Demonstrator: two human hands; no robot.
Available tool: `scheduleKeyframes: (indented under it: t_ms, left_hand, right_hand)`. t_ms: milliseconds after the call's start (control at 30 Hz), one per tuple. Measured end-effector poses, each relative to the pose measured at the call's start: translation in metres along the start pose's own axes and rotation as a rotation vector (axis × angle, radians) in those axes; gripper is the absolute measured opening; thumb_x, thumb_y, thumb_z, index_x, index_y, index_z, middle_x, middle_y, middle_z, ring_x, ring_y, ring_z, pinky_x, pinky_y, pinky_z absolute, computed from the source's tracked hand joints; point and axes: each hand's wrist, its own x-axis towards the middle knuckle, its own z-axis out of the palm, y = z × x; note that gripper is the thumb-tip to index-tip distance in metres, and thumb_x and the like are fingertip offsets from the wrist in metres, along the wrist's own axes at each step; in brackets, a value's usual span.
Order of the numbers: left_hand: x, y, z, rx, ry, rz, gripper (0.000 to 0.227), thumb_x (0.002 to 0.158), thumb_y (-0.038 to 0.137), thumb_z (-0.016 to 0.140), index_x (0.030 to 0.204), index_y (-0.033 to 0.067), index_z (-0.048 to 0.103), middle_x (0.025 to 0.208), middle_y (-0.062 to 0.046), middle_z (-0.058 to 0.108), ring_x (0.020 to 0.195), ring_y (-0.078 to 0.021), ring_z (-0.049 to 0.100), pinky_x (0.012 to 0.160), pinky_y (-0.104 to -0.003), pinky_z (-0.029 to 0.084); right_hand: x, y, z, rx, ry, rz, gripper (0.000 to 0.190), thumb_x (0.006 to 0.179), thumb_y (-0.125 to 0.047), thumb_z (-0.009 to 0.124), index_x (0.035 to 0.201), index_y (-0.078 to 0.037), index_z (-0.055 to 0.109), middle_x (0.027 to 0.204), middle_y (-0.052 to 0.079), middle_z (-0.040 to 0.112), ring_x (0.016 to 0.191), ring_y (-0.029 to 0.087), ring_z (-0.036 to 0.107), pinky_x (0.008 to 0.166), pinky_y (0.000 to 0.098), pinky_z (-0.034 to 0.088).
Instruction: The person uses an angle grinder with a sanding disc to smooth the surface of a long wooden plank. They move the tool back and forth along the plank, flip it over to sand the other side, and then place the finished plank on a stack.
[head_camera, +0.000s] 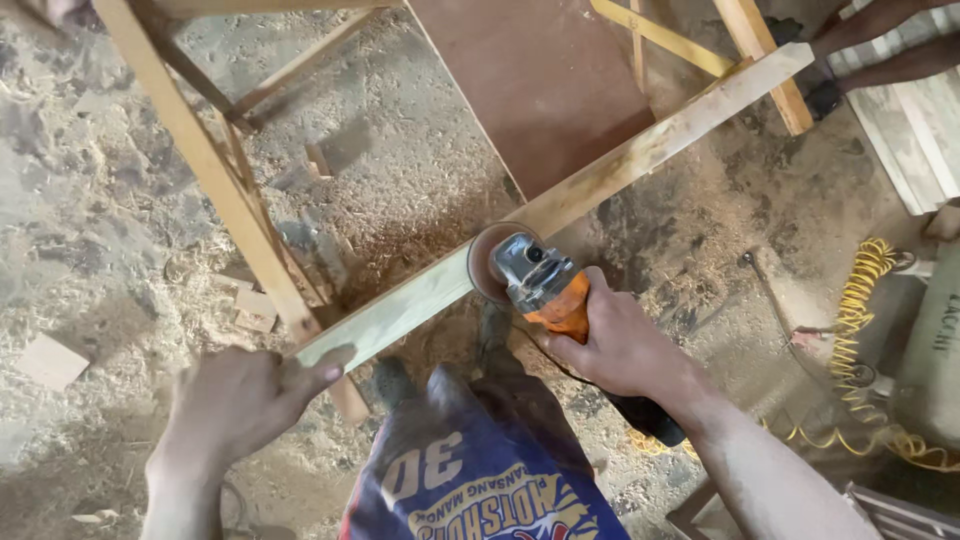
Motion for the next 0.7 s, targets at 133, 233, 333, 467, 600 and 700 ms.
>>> scheduleKeyframes:
  t_ms: [133,233,333,467,600,700]
  left_hand:
    - [0.012,0.018,0.009,-0.193,0.202,0.082,0.081,0.081,0.083,0.041,0.092,0.0114,0.077,0.046,-0.005,0.061,0.04,-0.013,0.062,0.05,-0.032,0.057]
    - [0.02,0.053,0.01,-0.284,0.281,0.119,0.075,0.081,0.079,0.049,0.111,0.015,0.076,0.048,-0.007,0.064,0.037,-0.0157,0.058,0.045,-0.036,0.053]
    - [0.037,0.1,-0.001,-0.283,0.374,0.231,0.07,0.081,0.073,0.06,0.114,0.0138,0.076,0.056,-0.003,0.066,0.034,-0.0175,0.054,0.039,-0.037,0.051]
    - [0.061,0.163,-0.011,-0.319,0.694,0.49,0.057,0.079,0.065,0.073,0.083,0.0088,0.075,0.058,-0.002,0.066,0.043,-0.0119,0.058,0.044,-0.032,0.051]
    - [0.069,0.202,-0.015,-0.38,0.777,0.459,0.055,0.08,0.058,0.077,0.098,0.0061,0.079,0.058,-0.001,0.067,0.045,-0.0117,0.062,0.047,-0.032,0.052]
    - [0.07,0.215,-0.016,-0.374,0.881,0.413,0.054,0.084,0.057,0.077,0.1,0.0056,0.079,0.066,-0.001,0.069,0.049,-0.0109,0.063,0.047,-0.03,0.051]
  right_hand:
    - [0.02,0.04,-0.038,-0.048,0.003,0.014,0.071,0.076,-0.035,0.08,0.125,0.002,0.044,0.096,0.026,0.073,0.095,0.044,0.073,0.085,0.0485,0.058]
    - [0.036,0.073,-0.068,-0.055,0.023,-0.025,0.07,0.075,-0.035,0.081,0.122,0.002,0.046,0.099,0.027,0.072,0.098,0.045,0.071,0.086,0.0498,0.056]
    - [0.047,0.105,-0.095,-0.043,0.039,-0.066,0.07,0.074,-0.036,0.083,0.121,0.002,0.048,0.102,0.027,0.071,0.099,0.045,0.07,0.086,0.0504,0.055]
    - [0.065,0.148,-0.128,-0.066,0.017,-0.033,0.067,0.074,-0.035,0.081,0.121,0.001,0.049,0.101,0.024,0.072,0.097,0.041,0.073,0.086,0.0484,0.056]
    - [0.077,0.191,-0.152,-0.137,0.046,0.101,0.074,0.076,-0.04,0.085,0.128,-0.002,0.047,0.101,0.023,0.072,0.095,0.041,0.072,0.085,0.0485,0.056]
    - [0.085,0.222,-0.175,-0.151,0.15,-0.01,0.065,0.075,-0.032,0.082,0.125,-0.001,0.055,0.102,0.024,0.07,0.094,0.043,0.07,0.084,0.0497,0.055]
